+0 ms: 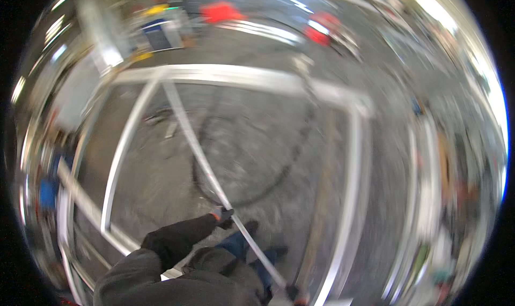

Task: The person measures a metal frame with a tape measure, then welds the joints using a welding torch. After welding, the person grinds the welded seams with an angle grinder to smooth the surface.

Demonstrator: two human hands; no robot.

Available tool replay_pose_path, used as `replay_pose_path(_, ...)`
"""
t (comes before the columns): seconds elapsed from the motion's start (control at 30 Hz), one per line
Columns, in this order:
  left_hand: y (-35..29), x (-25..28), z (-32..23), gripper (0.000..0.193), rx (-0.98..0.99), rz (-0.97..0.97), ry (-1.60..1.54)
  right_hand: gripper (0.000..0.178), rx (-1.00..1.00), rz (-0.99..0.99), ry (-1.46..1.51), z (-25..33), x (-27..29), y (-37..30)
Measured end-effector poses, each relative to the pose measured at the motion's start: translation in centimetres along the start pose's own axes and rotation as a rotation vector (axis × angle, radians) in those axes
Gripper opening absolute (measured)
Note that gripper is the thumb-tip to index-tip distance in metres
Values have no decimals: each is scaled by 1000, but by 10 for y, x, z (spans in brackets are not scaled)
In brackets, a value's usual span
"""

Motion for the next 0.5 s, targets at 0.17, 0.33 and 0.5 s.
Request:
replay_pose_path(0.17, -58, -98, 15, 26, -555, 530, 969, 45, -308, 149, 178, -31, -39, -72)
replay_pose_path(0.33, -110, -264, -1, 26, -888, 692, 1305, 33, -508, -5, 336, -94, 17, -135)
replay_pose_path(0.5, -125, -417, 28, 38, -1207, 1057, 1691, 28, -636, 79, 337, -184, 14, -229)
Point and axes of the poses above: each hand's wrist, its own y-axis towards the middle knuckle, its own x-axis out of the back of the hand, z = x × y, the point moved 2 cm from there along y, towards the middle knuckle, and after that the axes turned 4 degrees about -x, right-handed, at the moved point
